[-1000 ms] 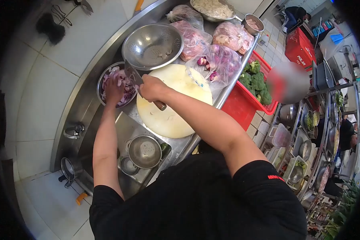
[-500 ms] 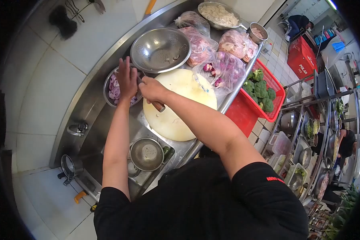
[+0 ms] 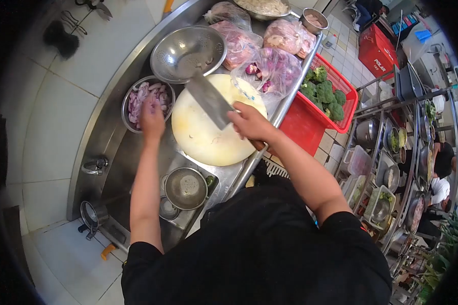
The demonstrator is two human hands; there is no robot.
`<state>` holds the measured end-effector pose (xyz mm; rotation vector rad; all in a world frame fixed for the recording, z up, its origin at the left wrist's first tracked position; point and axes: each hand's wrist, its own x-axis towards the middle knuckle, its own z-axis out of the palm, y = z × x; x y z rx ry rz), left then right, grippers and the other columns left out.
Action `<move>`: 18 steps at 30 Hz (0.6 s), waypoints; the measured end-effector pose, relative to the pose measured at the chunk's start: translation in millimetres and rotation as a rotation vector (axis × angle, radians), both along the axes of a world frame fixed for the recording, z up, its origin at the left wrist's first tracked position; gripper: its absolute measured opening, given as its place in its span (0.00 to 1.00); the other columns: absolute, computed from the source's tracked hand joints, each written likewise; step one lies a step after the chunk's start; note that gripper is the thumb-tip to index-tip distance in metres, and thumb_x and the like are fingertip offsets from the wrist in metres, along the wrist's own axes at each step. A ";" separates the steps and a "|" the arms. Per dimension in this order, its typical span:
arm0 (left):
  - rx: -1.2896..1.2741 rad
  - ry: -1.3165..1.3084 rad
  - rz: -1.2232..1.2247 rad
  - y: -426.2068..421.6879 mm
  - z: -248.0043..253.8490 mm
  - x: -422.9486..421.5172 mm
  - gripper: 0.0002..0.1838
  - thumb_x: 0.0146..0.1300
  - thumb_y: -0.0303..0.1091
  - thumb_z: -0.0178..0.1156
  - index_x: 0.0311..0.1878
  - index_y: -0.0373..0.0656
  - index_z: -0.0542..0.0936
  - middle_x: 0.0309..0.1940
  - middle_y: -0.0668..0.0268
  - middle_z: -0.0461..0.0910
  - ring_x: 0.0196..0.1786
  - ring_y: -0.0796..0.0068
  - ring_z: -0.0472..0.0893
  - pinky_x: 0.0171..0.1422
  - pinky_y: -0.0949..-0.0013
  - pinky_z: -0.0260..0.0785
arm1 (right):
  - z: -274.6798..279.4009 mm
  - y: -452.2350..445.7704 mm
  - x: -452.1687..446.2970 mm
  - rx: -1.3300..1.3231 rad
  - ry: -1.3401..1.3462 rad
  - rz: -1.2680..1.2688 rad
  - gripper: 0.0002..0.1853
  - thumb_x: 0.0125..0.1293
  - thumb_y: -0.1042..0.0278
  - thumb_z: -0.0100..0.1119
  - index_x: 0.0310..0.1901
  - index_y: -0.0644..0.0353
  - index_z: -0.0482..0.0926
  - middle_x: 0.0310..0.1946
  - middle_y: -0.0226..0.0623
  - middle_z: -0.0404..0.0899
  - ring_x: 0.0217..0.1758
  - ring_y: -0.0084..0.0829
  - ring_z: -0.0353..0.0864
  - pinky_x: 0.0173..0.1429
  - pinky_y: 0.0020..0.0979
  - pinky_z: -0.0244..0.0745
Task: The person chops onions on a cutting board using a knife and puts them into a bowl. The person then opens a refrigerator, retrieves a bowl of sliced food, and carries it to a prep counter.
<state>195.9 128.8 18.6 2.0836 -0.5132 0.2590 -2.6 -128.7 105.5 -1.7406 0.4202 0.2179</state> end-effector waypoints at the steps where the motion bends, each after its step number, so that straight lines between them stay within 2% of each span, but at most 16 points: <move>1: -0.044 0.244 -0.160 -9.4 -4.5 -20.6 0.19 0.69 0.32 0.58 0.60 0.35 0.77 0.62 0.50 0.78 0.67 0.53 0.75 0.72 0.55 0.64 | -4.4 -12.4 -21.9 0.029 0.012 -0.008 0.12 0.78 0.60 0.51 0.44 0.61 0.72 0.21 0.30 0.72 0.17 0.22 0.72 0.22 0.27 0.71; 2: 0.131 -0.095 -0.301 -17.0 -31.3 -32.9 0.16 0.69 0.33 0.59 0.56 0.38 0.80 0.59 0.54 0.80 0.65 0.57 0.76 0.73 0.54 0.63 | -10.7 -22.0 -42.9 0.059 0.022 -0.020 0.12 0.78 0.59 0.50 0.44 0.60 0.72 0.21 0.29 0.72 0.17 0.21 0.72 0.22 0.26 0.71; 3: 0.269 0.000 -0.347 -28.6 -32.5 -52.8 0.23 0.70 0.41 0.58 0.65 0.42 0.76 0.66 0.51 0.74 0.72 0.55 0.69 0.79 0.50 0.54 | -18.7 -29.3 -61.6 0.055 0.019 -0.035 0.12 0.78 0.59 0.50 0.44 0.60 0.72 0.21 0.29 0.72 0.17 0.21 0.72 0.22 0.26 0.71; 4: 0.265 -0.004 -0.368 -36.8 -34.3 -73.5 0.23 0.70 0.41 0.58 0.65 0.42 0.76 0.66 0.51 0.74 0.72 0.55 0.69 0.79 0.50 0.54 | -29.1 -35.1 -82.0 0.063 0.043 -0.075 0.12 0.79 0.60 0.50 0.44 0.60 0.72 0.21 0.29 0.73 0.17 0.21 0.72 0.22 0.26 0.70; 6: 0.661 -0.114 -0.233 -52.1 -35.5 -111.3 0.37 0.69 0.51 0.59 0.76 0.43 0.64 0.76 0.46 0.61 0.79 0.48 0.58 0.81 0.43 0.44 | -57.6 -40.3 -120.0 0.091 0.044 -0.169 0.11 0.79 0.60 0.49 0.44 0.60 0.72 0.22 0.30 0.73 0.17 0.21 0.73 0.22 0.25 0.70; 8: 0.647 0.058 -0.361 -62.9 -30.8 -119.9 0.47 0.67 0.57 0.60 0.81 0.45 0.52 0.79 0.43 0.49 0.82 0.46 0.49 0.82 0.38 0.35 | -65.8 -37.8 -146.1 0.117 0.098 -0.234 0.11 0.79 0.60 0.49 0.43 0.60 0.72 0.22 0.30 0.74 0.17 0.21 0.72 0.22 0.25 0.70; 10: 0.682 0.048 -0.374 -74.1 -27.0 -117.8 0.50 0.65 0.59 0.61 0.81 0.44 0.50 0.79 0.43 0.49 0.82 0.47 0.48 0.82 0.39 0.35 | -76.8 -32.4 -162.6 0.169 0.072 -0.253 0.11 0.78 0.61 0.49 0.42 0.60 0.71 0.22 0.30 0.74 0.17 0.21 0.73 0.22 0.26 0.70; 12: 0.800 0.004 -0.424 -83.3 -23.1 -115.1 0.50 0.65 0.62 0.59 0.80 0.43 0.52 0.80 0.45 0.49 0.82 0.48 0.48 0.84 0.43 0.33 | -88.5 -25.3 -168.8 0.172 0.067 -0.268 0.10 0.78 0.61 0.48 0.43 0.60 0.71 0.22 0.30 0.74 0.17 0.21 0.73 0.22 0.26 0.69; 14: 0.807 -0.057 -0.482 -84.3 -32.2 -115.8 0.48 0.65 0.60 0.60 0.79 0.40 0.56 0.79 0.46 0.52 0.82 0.48 0.49 0.84 0.43 0.35 | -98.3 -20.1 -167.8 0.227 0.059 -0.288 0.09 0.77 0.62 0.48 0.44 0.59 0.71 0.24 0.31 0.73 0.20 0.21 0.74 0.23 0.29 0.74; 15: 0.726 -0.081 -0.508 -81.2 -44.3 -114.6 0.46 0.65 0.57 0.62 0.77 0.37 0.59 0.77 0.45 0.56 0.81 0.48 0.52 0.83 0.43 0.38 | -100.4 -15.7 -168.7 0.264 0.045 -0.339 0.09 0.77 0.62 0.48 0.44 0.59 0.72 0.24 0.31 0.73 0.22 0.23 0.75 0.23 0.30 0.76; 16: 0.672 -0.111 -0.550 -79.0 -56.7 -111.5 0.44 0.66 0.53 0.63 0.76 0.34 0.60 0.76 0.44 0.58 0.79 0.47 0.55 0.83 0.44 0.41 | -112.4 -17.0 -169.8 0.245 -0.006 -0.296 0.08 0.78 0.59 0.51 0.46 0.54 0.73 0.25 0.29 0.73 0.23 0.22 0.74 0.24 0.26 0.75; 17: 0.650 -0.039 -0.582 -78.1 -52.2 -116.3 0.41 0.68 0.49 0.62 0.74 0.31 0.62 0.75 0.44 0.60 0.78 0.46 0.57 0.83 0.47 0.43 | -148.4 -23.4 -169.8 0.179 -0.138 -0.127 0.07 0.77 0.61 0.52 0.47 0.53 0.73 0.27 0.28 0.73 0.25 0.21 0.75 0.24 0.26 0.76; 18: 0.693 -0.017 -0.574 -75.4 -72.9 -110.7 0.35 0.70 0.45 0.60 0.72 0.30 0.65 0.74 0.43 0.61 0.78 0.46 0.57 0.83 0.50 0.45 | -158.8 -24.8 -166.1 0.041 -0.203 -0.142 0.05 0.66 0.68 0.55 0.42 0.57 0.74 0.25 0.34 0.77 0.25 0.31 0.81 0.27 0.37 0.75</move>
